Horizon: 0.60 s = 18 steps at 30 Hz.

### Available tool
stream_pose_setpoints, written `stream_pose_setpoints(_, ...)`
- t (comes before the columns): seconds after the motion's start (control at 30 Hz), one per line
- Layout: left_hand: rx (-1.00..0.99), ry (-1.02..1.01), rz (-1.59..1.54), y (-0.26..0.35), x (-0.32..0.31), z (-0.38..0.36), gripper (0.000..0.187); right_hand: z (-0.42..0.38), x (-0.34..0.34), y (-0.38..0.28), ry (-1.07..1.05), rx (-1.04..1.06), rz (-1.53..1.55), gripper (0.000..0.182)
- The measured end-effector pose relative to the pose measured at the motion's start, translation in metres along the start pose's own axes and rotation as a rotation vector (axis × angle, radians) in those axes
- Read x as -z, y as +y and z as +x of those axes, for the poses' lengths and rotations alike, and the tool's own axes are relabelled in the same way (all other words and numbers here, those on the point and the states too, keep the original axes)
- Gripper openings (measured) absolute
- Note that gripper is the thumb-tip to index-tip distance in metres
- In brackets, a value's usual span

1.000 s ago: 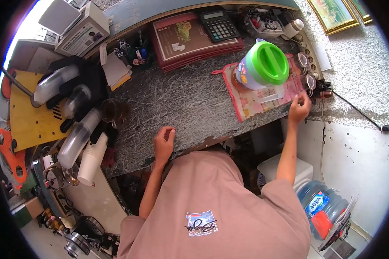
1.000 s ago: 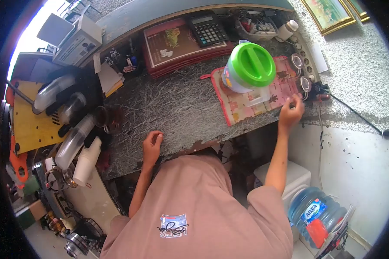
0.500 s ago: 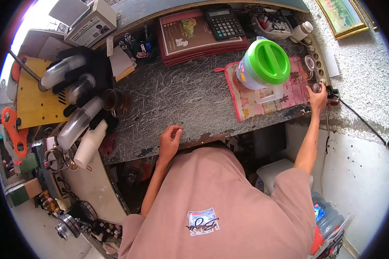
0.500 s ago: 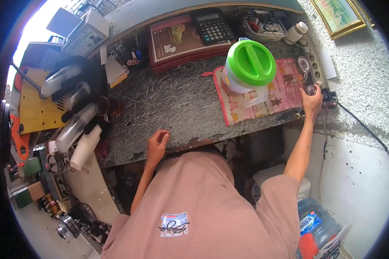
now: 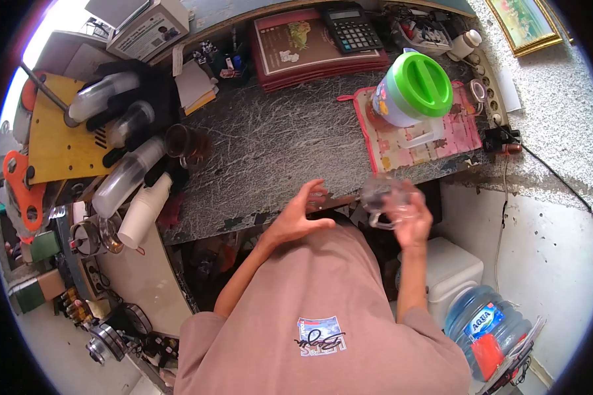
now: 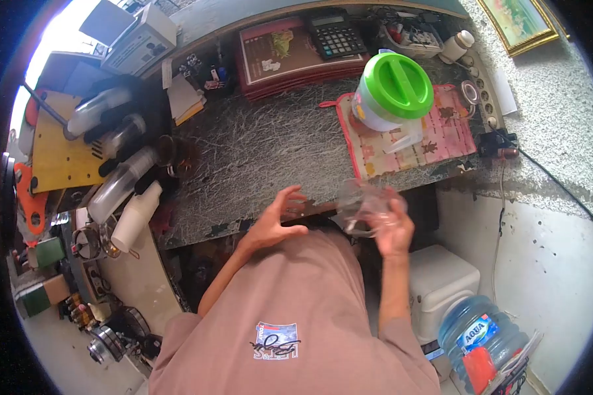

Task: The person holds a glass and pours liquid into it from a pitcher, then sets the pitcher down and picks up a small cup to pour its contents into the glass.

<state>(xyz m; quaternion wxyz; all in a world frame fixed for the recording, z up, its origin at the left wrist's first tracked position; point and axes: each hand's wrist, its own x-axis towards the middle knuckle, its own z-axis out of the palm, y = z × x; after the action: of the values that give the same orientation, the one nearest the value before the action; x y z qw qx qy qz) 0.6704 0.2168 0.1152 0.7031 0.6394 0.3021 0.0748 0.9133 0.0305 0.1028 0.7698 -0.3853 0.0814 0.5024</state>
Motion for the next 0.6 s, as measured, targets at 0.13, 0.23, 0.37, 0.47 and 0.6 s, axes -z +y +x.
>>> stream_pose_setpoints(0.13, -0.258, 0.036, -0.03, 0.004, 0.004, -0.007, 0.107, 0.018, -0.07, 0.082, -0.199, -0.31, 0.022, 0.051)
stream_pose_setpoints(0.23, -0.354, 0.2, -0.11, -0.004, 0.03, -0.018, 0.098, 0.04, -0.115, 0.131, -0.253, -0.344, 0.016, 0.052)
stream_pose_setpoints(0.37, -0.309, 0.42, -0.177, 0.001, 0.073, -0.034, 0.082, 0.064, -0.144, 0.168, -0.352, -0.289, -0.449, 0.051)
stream_pose_setpoints(0.47, -0.285, 0.501, 0.078, -0.01, 0.1, -0.027, 0.08, 0.086, -0.147, 0.182, -0.361, 0.072, -0.922, 0.046)
stream_pose_setpoints(0.6, -0.315, 0.595, 0.25, -0.016, 0.113, -0.017, 0.08, 0.095, -0.157, 0.19, -0.539, 0.288, -1.137, 0.06)
